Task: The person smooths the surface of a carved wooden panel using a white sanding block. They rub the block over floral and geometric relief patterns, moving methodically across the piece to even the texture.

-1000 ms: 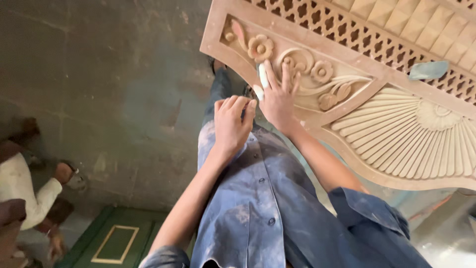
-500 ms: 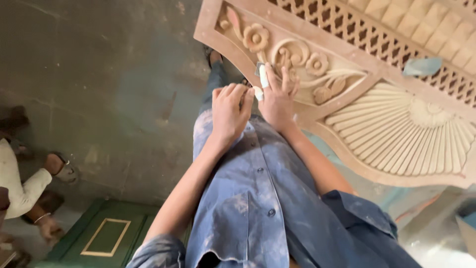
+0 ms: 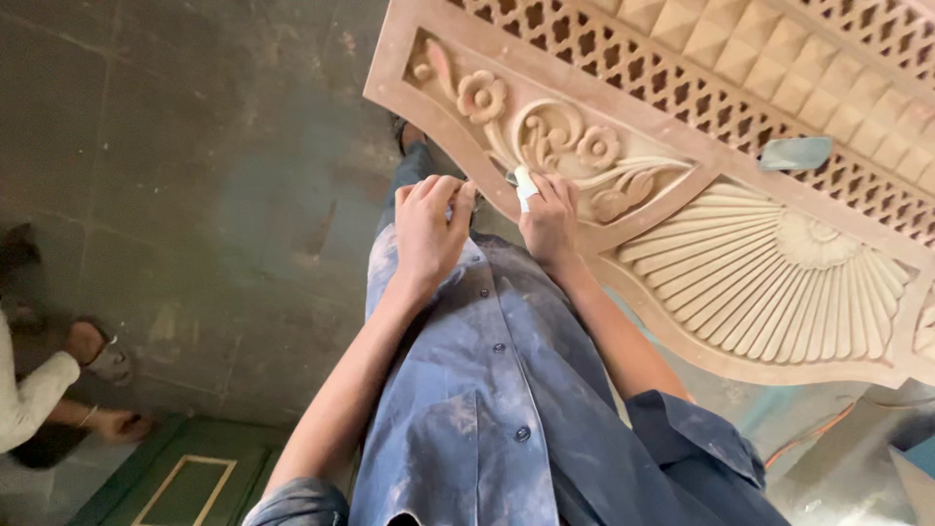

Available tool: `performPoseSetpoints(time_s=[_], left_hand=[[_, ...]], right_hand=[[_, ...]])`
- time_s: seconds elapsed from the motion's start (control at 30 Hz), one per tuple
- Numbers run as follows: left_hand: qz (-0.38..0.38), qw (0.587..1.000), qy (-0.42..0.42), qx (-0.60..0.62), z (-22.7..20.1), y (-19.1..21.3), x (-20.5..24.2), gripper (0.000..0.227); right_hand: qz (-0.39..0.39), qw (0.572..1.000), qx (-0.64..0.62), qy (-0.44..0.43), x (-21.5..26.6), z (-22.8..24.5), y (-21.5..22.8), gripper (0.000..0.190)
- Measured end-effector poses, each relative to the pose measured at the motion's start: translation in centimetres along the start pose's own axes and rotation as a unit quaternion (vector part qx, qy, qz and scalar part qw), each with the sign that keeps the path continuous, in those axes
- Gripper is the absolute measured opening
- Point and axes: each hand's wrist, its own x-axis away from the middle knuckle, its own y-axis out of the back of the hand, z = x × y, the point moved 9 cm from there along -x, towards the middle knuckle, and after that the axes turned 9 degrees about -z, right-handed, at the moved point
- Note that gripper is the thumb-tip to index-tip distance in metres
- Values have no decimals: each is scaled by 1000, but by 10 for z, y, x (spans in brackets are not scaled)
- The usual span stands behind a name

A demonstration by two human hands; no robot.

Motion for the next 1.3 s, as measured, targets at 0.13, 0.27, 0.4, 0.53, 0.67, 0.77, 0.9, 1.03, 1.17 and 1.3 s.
performPoseSetpoints(time_s=[0.13, 0.27, 0.4, 0.53, 0.67, 0.77, 0.9, 1.03, 1.17, 1.3], left_hand=[[97, 990, 96, 47, 27, -34, 9, 21], [179, 958, 163, 156, 55, -91, 29, 27], [241, 912, 133, 305, 59, -140, 44, 36], [307, 854, 247, 339, 84, -180, 75, 31], [291, 877, 281, 260, 102, -195, 87, 27], [266, 906, 258, 205, 98, -193, 72, 26], [270, 928, 203, 155, 74, -188, 57, 26], [273, 939, 181, 106, 70, -186, 48, 25], [264, 949, 142, 99, 68, -187, 31, 27], [253, 954, 131, 94, 60, -188, 18, 27]], right_hand=[[67, 992, -34, -105, -6, -21, -10, 40], [-45, 955, -220, -196, -7, -29, 6, 25], [5, 924, -286, -254, 12, -31, 16, 27], [59, 895, -307, -319, 40, -44, 16, 25], [98, 862, -347, -357, 60, -60, -2, 26], [-11, 946, -277, -166, 36, -50, 19, 24], [72, 896, -278, -338, 44, -76, 1, 25], [96, 864, -294, -397, 52, -89, -10, 23], [64, 875, -300, -374, 42, -99, -18, 24], [40, 878, -313, -360, 32, -105, -15, 23]])
